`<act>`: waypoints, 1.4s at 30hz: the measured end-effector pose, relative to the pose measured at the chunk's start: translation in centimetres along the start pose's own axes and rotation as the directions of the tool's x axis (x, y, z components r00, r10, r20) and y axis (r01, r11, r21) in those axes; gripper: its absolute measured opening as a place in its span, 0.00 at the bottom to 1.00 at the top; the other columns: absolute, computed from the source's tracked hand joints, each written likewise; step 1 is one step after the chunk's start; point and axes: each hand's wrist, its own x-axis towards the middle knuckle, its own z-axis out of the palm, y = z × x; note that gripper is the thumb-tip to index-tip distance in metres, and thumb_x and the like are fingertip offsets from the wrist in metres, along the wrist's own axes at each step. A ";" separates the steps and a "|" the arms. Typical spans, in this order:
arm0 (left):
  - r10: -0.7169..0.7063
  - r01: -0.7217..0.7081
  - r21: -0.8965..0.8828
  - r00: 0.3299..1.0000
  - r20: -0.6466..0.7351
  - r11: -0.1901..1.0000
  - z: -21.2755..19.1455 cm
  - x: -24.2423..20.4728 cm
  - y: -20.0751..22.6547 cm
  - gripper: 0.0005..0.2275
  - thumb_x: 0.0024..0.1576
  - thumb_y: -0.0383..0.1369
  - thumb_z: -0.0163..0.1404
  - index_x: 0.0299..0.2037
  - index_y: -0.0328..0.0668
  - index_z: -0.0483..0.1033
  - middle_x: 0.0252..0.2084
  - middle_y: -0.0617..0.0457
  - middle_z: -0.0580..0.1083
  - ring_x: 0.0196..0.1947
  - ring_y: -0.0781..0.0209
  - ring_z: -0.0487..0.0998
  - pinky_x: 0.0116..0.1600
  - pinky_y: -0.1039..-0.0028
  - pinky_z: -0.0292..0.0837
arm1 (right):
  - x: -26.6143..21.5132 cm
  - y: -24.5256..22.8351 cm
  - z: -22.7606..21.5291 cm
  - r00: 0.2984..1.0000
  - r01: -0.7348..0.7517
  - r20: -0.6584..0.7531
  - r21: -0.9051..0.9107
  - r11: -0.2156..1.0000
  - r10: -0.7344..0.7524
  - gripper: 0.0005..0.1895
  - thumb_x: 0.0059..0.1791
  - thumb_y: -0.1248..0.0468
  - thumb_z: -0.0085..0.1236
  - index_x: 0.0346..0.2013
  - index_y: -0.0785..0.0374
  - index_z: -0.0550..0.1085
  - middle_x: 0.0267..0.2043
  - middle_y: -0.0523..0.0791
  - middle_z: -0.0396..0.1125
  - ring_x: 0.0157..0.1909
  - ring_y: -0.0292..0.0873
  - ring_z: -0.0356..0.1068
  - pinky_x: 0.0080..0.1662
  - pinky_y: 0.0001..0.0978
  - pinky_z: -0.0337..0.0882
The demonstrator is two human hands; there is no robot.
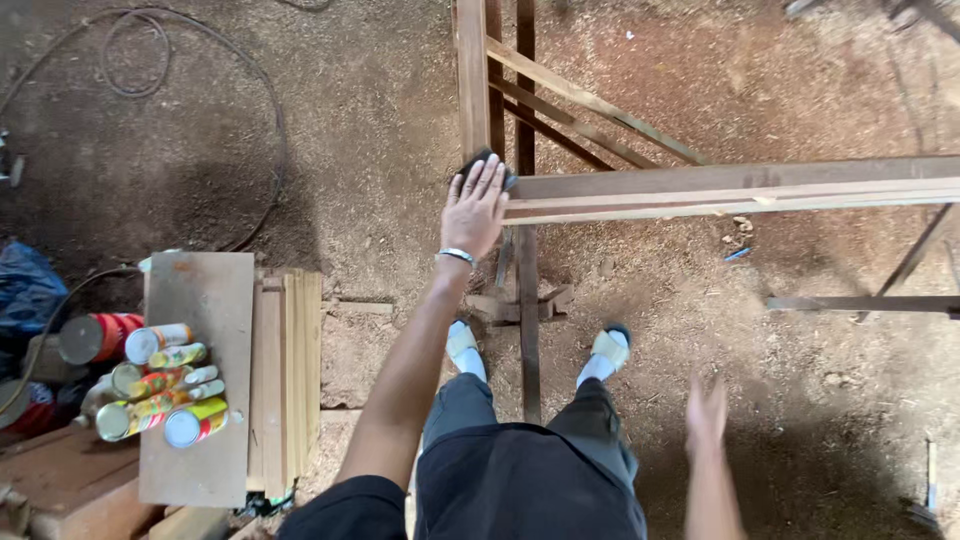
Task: The person sands the surface of a wooden frame by hand using a piece of sandpaper, moving along the edges and joints.
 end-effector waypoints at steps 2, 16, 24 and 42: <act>0.039 -0.040 0.052 0.999 0.016 0.998 -0.8 0.1 -3.2 0.23 0.69 0.42 0.30 0.73 0.47 0.55 0.79 0.55 0.50 0.77 0.60 0.47 0.79 0.57 0.41 | -5.8 6.7 3.2 0.998 -0.020 -0.048 0.439 0.898 0.046 0.34 0.56 0.49 0.44 0.72 0.67 0.61 0.78 0.51 0.53 0.76 0.50 0.52 0.72 0.47 0.52; 0.319 -0.327 -0.056 0.940 -0.120 0.943 -0.7 -3.4 -4.0 0.22 0.68 0.42 0.37 0.70 0.46 0.63 0.75 0.56 0.59 0.75 0.61 0.55 0.78 0.61 0.46 | -15.1 10.5 8.0 0.997 -0.077 -0.006 -0.045 0.996 0.077 0.32 0.53 0.44 0.47 0.70 0.50 0.63 0.77 0.49 0.50 0.75 0.55 0.52 0.70 0.47 0.54; 0.382 -0.382 0.000 0.924 0.024 0.924 0.0 2.1 -0.4 0.23 0.69 0.43 0.34 0.71 0.44 0.59 0.76 0.52 0.56 0.76 0.57 0.52 0.77 0.58 0.43 | -15.6 12.7 9.9 0.997 0.073 -0.021 -0.003 0.997 -0.073 0.29 0.53 0.46 0.47 0.68 0.47 0.66 0.78 0.47 0.49 0.75 0.53 0.53 0.70 0.43 0.56; 0.825 -0.811 -0.156 0.559 0.083 0.564 -3.9 4.1 -7.9 0.21 0.67 0.43 0.37 0.68 0.46 0.63 0.75 0.53 0.59 0.75 0.57 0.55 0.78 0.59 0.42 | -25.8 9.1 30.1 0.927 -0.315 -0.128 0.250 0.916 0.353 0.23 0.53 0.50 0.52 0.61 0.52 0.72 0.64 0.51 0.63 0.64 0.53 0.64 0.62 0.42 0.64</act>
